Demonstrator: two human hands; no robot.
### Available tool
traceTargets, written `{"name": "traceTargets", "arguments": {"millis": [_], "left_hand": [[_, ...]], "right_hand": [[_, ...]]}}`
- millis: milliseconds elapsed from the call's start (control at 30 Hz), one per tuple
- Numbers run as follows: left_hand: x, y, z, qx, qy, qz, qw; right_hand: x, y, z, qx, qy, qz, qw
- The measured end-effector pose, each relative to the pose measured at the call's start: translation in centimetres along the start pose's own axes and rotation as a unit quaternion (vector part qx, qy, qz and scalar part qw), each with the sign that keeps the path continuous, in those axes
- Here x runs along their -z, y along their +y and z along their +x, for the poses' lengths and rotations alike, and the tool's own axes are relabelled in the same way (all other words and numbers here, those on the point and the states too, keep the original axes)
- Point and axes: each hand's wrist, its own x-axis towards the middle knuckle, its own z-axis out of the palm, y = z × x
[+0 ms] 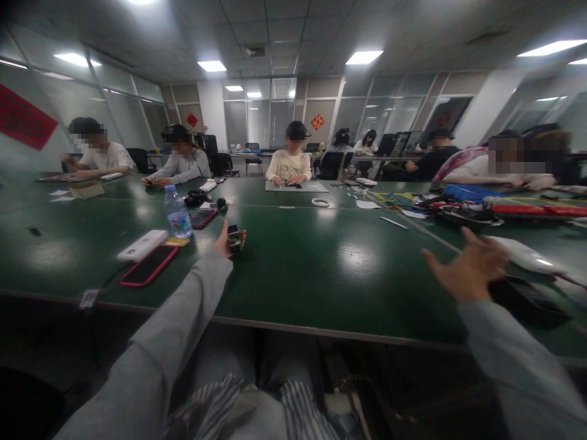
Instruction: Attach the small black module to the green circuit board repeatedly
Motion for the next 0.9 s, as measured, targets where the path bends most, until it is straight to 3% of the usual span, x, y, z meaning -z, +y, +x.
{"name": "traceTargets", "arguments": {"millis": [67,133,200,267,367,433,533,633,700,833,900], "left_hand": [[-0.1,-0.1,0.3,-0.003,0.002,0.002,1.000],[-0.2,-0.3,0.5,-0.008,0.008,0.004,1.000],[-0.4,-0.5,0.6,-0.016,0.015,0.003,1.000],[-0.7,-0.7,0.5,-0.015,0.015,0.004,1.000],[-1.0,-0.7,0.4,0.009,-0.005,0.015,1.000],[-1.0,-0.7,0.4,0.016,-0.009,0.017,1.000],[-0.9,-0.5,0.5,0.002,-0.016,0.007,1.000],[-0.9,-0.3,0.3,-0.012,-0.045,0.004,0.999],[-0.9,-0.1,0.2,-0.021,-0.059,0.012,0.998],[-0.7,0.0,0.4,-0.038,-0.032,0.041,0.998],[-0.5,-0.1,0.7,-0.049,-0.016,0.061,0.997]], "right_hand": [[-3.6,-5.2,-0.4,0.031,-0.042,0.042,0.998],[-7.4,-12.9,-2.0,0.066,-0.134,0.171,0.974],[-10.7,-21.4,-4.7,0.054,-0.253,0.306,0.916],[-13.0,-28.8,-7.6,0.028,-0.333,0.373,0.866],[-15.2,-35.5,-10.5,-0.001,-0.367,0.408,0.836],[-16.1,-37.1,-11.3,-0.025,-0.360,0.409,0.838],[-17.0,-37.2,-11.2,-0.047,-0.351,0.424,0.834],[-17.7,-36.4,-10.6,-0.116,-0.371,0.469,0.793],[-17.9,-35.9,-10.0,-0.212,-0.407,0.522,0.719],[-17.8,-34.7,-9.0,-0.353,-0.452,0.639,0.512],[-17.7,-34.2,-8.7,-0.372,-0.453,0.669,0.457]]}}
